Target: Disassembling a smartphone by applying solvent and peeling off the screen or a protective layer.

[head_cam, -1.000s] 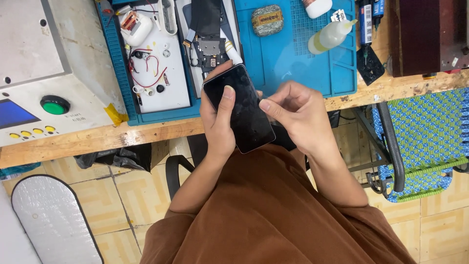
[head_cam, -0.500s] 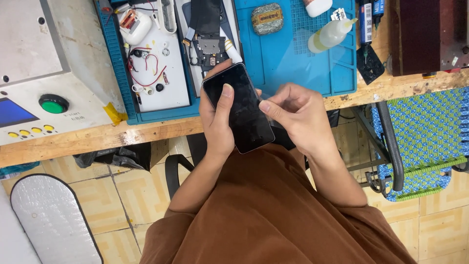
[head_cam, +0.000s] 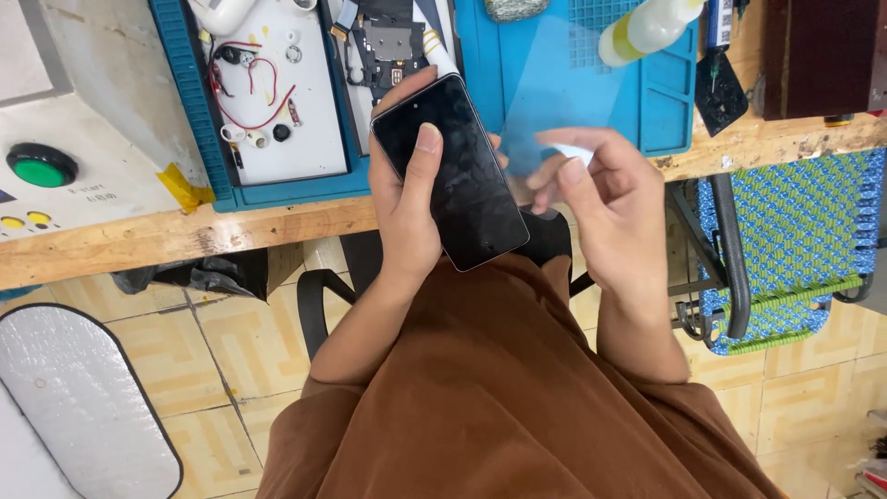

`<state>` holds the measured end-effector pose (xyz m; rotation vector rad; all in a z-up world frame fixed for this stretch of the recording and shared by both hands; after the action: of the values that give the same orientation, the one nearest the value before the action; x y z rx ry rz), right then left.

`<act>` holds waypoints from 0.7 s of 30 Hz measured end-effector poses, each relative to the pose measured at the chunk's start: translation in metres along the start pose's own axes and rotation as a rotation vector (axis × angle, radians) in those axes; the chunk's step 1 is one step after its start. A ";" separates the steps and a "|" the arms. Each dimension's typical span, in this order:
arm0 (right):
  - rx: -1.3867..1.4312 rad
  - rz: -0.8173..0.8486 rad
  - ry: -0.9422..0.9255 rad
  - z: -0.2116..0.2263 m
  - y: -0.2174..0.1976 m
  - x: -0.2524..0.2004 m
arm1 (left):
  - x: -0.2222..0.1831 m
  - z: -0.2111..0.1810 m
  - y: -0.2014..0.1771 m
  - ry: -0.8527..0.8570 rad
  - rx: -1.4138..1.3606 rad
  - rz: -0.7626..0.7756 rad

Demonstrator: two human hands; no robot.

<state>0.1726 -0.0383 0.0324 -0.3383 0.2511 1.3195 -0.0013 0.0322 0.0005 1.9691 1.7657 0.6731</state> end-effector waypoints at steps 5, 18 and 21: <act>-0.010 -0.025 0.105 -0.012 -0.007 -0.017 | 0.000 -0.002 0.000 0.022 0.022 0.010; -0.101 -0.185 0.110 -0.006 0.010 -0.022 | -0.001 0.002 -0.008 0.110 0.153 0.034; -0.178 -0.388 -0.061 0.010 -0.008 -0.029 | 0.002 -0.002 -0.003 0.086 0.048 0.037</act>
<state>0.1732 -0.0619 0.0531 -0.4707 0.0125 0.9684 -0.0047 0.0345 0.0001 2.0379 1.8156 0.7449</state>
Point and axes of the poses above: each hand's wrist, its own x-axis towards the middle knuckle, its own y-axis out of the palm, z = x × y, the point moved 4 cm from there along x, towards the middle knuckle, and after that the axes turned 15 degrees about y, right-handed, at the moved point
